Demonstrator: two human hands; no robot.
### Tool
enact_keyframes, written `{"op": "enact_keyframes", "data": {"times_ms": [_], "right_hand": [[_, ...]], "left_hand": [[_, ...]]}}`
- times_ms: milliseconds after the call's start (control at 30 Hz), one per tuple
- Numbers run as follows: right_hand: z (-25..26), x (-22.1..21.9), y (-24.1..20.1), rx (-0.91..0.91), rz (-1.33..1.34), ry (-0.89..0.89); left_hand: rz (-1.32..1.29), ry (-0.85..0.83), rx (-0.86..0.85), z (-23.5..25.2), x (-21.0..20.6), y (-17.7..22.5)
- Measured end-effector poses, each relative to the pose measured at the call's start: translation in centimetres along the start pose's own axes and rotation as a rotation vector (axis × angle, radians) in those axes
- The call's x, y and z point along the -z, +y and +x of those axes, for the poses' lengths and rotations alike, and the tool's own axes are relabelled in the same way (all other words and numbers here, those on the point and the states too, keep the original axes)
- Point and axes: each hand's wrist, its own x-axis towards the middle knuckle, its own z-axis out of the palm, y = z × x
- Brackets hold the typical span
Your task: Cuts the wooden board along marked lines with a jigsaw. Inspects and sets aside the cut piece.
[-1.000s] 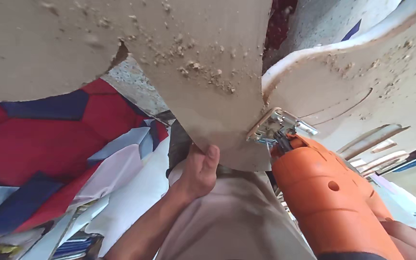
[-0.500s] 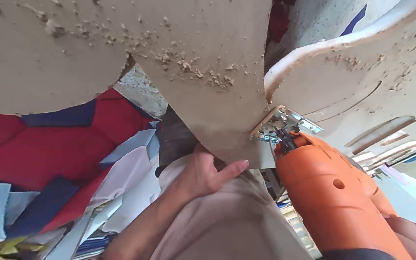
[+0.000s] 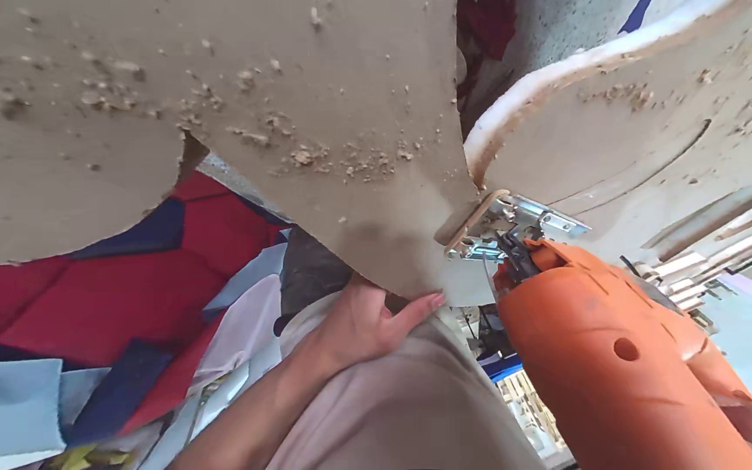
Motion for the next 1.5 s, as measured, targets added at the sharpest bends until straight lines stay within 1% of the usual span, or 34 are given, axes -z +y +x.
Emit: {"op": "enact_keyframes", "data": {"times_ms": [233, 467, 667, 900, 1033, 1167, 1333, 1500], "right_hand": [[-0.2, -1.4, -0.5, -0.012, 0.034, 0.074], [0.2, -1.5, -0.6, -0.008, 0.039, 0.037], [0.3, -2.2, -1.1, -0.017, 0.048, 0.074], [0.5, -2.6, -1.4, -0.021, 0.072, 0.074], [2.0, -2.7, -1.9, -0.023, 0.088, 0.089], [0.3, -4.0, -1.9, -0.046, 0.095, 0.083], [0.2, -4.6, -2.3, -0.066, 0.1, 0.046], [0.0, -5.1, -2.8, -0.088, 0.128, 0.077]], "left_hand": [[0.002, -0.032, -0.004, 0.0, 0.4, 0.2], [0.002, -0.053, 0.006, 0.1, 0.6, 0.3], [0.022, -0.067, 0.024, 0.1, 0.7, 0.3], [0.029, -0.085, 0.01, 0.3, 0.9, 0.5], [0.028, -0.097, 0.006, 0.3, 1.1, 0.3], [0.078, -0.104, 0.006, 0.4, 1.2, 0.4], [0.092, -0.113, -0.002, 0.5, 1.3, 0.6], [0.088, -0.131, -0.005, 0.4, 1.4, 0.9]]}}
